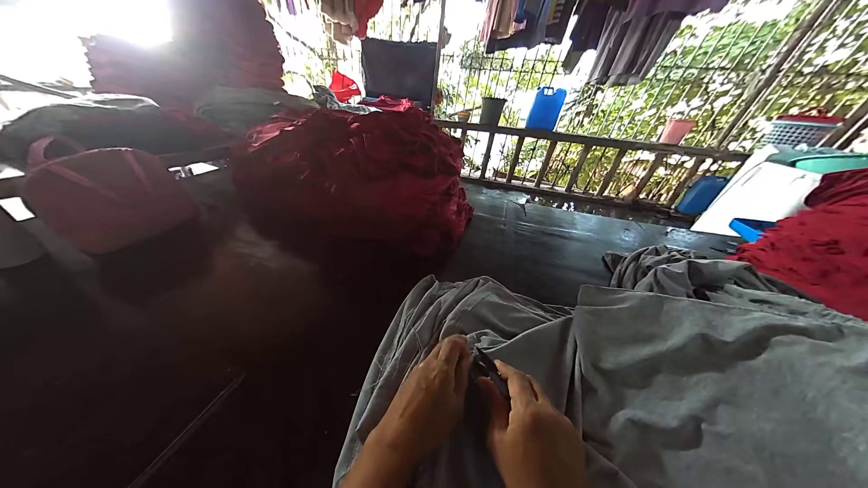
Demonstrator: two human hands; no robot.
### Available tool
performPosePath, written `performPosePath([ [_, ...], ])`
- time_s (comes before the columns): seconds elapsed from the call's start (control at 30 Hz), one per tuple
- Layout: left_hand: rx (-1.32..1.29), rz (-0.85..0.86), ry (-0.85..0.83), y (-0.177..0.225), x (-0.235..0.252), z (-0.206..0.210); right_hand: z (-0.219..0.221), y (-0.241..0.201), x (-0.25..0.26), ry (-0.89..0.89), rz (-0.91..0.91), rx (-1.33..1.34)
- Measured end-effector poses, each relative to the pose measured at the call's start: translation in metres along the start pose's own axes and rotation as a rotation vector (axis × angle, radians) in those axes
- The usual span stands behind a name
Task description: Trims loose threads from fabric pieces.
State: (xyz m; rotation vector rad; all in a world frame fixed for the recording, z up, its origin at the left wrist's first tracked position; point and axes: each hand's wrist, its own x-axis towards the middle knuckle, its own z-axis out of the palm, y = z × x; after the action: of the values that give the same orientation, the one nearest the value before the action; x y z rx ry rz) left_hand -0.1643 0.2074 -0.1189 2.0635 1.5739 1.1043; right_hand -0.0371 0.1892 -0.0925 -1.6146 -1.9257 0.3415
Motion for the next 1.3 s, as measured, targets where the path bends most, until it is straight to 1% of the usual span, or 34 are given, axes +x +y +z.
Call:
performPosePath([
  [0.23, -0.033, 0.062, 0.112, -0.006, 0.001, 0.005, 0.001, 0.001, 0.003, -0.020, 0.067, 0.087],
  [0.37, -0.022, 0.094, 0.132, -0.008, 0.001, 0.007, 0.007, 0.004, 0.003, 0.057, 0.027, 0.055],
  [0.57, -0.023, 0.071, 0.114, -0.009, -0.001, 0.009, 0.015, 0.010, 0.001, 0.134, -0.014, 0.065],
  [0.77, -0.009, 0.079, 0.108, -0.010, -0.002, 0.010, 0.017, 0.017, 0.000, 0.120, -0.002, 0.142],
  [0.87, -0.012, 0.101, 0.118, -0.011, -0.002, 0.011, 0.015, 0.016, 0.000, 0.083, 0.012, 0.144],
  [1.0, -0.006, 0.128, 0.125, -0.009, -0.002, 0.010, 0.011, 0.010, -0.001, 0.047, 0.037, 0.107],
  [1.17, 0.026, 0.174, 0.103, -0.009, -0.005, 0.013, 0.014, 0.007, -0.002, 0.087, 0.017, 0.042],
  [1.3, 0.032, 0.213, 0.174, -0.013, -0.007, 0.018, 0.019, 0.009, -0.001, 0.146, -0.033, -0.032],
])
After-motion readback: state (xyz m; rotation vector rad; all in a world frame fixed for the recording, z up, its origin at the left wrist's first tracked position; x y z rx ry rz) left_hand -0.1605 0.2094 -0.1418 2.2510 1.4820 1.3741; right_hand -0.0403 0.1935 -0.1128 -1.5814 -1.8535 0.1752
